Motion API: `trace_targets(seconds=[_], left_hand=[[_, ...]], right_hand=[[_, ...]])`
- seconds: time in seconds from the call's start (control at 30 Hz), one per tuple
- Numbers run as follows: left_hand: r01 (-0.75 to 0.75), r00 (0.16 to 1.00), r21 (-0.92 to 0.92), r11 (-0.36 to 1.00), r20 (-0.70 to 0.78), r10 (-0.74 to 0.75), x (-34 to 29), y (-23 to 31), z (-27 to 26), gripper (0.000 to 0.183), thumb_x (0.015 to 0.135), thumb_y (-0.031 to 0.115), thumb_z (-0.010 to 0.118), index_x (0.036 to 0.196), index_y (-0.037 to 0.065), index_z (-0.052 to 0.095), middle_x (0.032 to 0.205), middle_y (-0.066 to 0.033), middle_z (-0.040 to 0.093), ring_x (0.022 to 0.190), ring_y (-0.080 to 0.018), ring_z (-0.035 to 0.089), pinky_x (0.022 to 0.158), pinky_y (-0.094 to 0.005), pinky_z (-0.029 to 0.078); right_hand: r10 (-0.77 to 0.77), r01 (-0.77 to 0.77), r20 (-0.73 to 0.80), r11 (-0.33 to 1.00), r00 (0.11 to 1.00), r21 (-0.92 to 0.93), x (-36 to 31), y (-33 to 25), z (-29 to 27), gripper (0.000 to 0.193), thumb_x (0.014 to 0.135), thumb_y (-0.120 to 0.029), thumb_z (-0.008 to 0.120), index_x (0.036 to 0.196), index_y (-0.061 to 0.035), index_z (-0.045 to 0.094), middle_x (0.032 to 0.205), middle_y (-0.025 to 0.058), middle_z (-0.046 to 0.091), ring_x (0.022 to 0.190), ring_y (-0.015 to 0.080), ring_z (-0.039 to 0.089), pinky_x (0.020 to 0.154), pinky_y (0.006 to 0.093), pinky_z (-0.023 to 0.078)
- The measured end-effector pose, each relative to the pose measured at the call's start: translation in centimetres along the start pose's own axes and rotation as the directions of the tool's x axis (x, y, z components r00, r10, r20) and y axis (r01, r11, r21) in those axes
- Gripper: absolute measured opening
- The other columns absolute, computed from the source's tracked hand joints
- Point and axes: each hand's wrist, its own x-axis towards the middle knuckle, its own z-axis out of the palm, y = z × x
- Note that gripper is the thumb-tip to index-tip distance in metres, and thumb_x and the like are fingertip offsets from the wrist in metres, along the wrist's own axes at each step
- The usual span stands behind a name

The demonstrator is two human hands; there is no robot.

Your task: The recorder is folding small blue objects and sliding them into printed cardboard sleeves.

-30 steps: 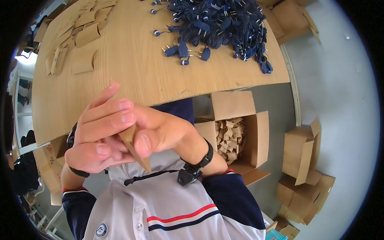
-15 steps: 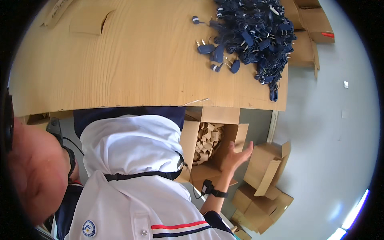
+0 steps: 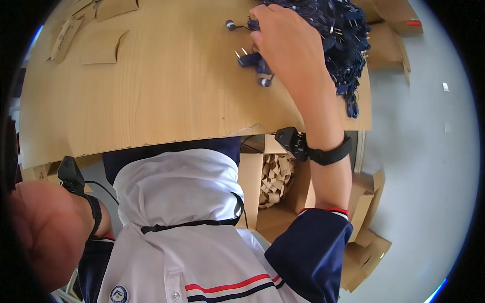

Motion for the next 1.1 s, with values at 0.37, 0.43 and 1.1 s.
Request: trace_targets(seconds=[0.37, 0.43, 1.1], left_hand=[[0.127, 0.981, 0.327, 0.937, 0.095, -0.166, 4.0, -0.5, 0.5, 0.049, 0.095, 0.022, 0.056, 0.137, 0.005, 0.038, 0.096, -0.0134, 0.065, 0.078, -0.0278, 0.064, 0.066, -0.0386, 0.054], [0.175, 0.845, 0.726, 0.665, 0.236, -0.48, 5.3, -3.1, 2.6, 0.048, 0.094, 0.029, 0.055, 0.13, -0.002, 0.046, 0.117, -0.0171, 0.058, 0.098, -0.028, 0.059, 0.08, -0.0375, 0.052], [0.751, 0.581, 0.363, 0.552, 0.032, -0.813, 9.2, -18.3, 7.1, 0.042, 0.096, 0.047, 0.054, 0.077, 0.009, 0.057, 0.072, 0.0024, 0.059, 0.072, -0.0048, 0.045, 0.065, -0.0221, 0.037]], right_hand=[[0.504, 0.12, -0.35, 0.433, 0.79, 0.894, 0.4, 0.4, -5.9, 0.018, 0.092, -0.002, 0.057, 0.108, 0.005, 0.061, 0.093, 0.0071, 0.062, 0.069, 0.0086, 0.052, 0.057, 0.0194, 0.039], [0.526, 0.134, -0.355, 0.412, 0.772, 0.901, 0.3, 0.5, -6.9, 0.021, 0.094, -0.004, 0.057, 0.112, 0.0081, 0.058, 0.095, 0.0096, 0.062, 0.073, 0.0111, 0.054, 0.06, 0.0217, 0.041], [0.574, 0.353, -0.399, 0.195, 0.715, 0.915, 0.7, -3.2, -7.4, 0.025, 0.093, -0.008, 0.061, 0.114, 0.002, 0.051, 0.089, 0.0131, 0.064, 0.054, 0.009, 0.052, 0.044, 0.0221, 0.038]])
